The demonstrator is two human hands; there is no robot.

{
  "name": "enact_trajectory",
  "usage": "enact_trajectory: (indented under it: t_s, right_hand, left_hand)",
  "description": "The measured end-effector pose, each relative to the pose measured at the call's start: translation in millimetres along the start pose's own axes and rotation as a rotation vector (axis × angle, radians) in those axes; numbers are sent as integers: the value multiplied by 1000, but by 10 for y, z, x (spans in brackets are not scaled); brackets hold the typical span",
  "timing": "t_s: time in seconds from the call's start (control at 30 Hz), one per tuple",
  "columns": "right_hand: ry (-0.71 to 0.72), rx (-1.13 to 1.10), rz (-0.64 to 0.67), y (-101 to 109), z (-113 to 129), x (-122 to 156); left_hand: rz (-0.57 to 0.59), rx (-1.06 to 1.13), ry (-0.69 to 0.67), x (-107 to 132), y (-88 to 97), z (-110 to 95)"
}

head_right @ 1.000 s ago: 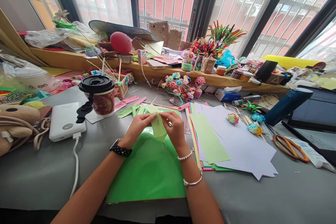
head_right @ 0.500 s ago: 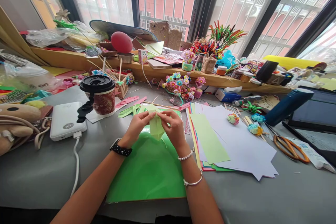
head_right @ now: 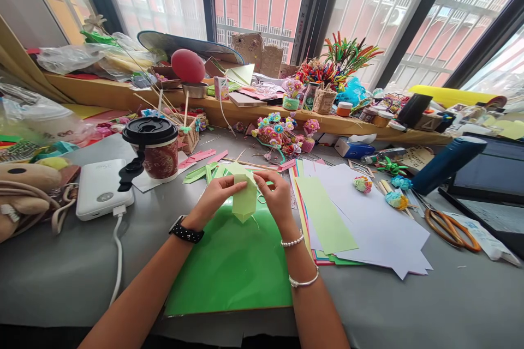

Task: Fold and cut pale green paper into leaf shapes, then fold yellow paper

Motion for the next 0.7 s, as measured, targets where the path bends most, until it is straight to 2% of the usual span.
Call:
enact_trajectory:
  t_s: [0.1,0.23,0.7]
  right_hand:
    - [-77,-32,65,14,-66,-25]
    - [-105,-34,100,10,-69,-29]
    - [-133,-41,31,7,-58,-24]
  left_hand:
    - [75,-62,25,19,-16,-9]
    - [114,-86,36,28,-20,-2]
    - [156,-99,101,8,-28,33]
Point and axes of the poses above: each hand's wrist, its own x-axis away from the middle knuckle, its own y-axis out of the back of the hand, z = x × y, the point moved 1 cm from there along -x, towards the middle knuckle, and after that the axes turned 6 degrees about x, right-handed, at the moved point
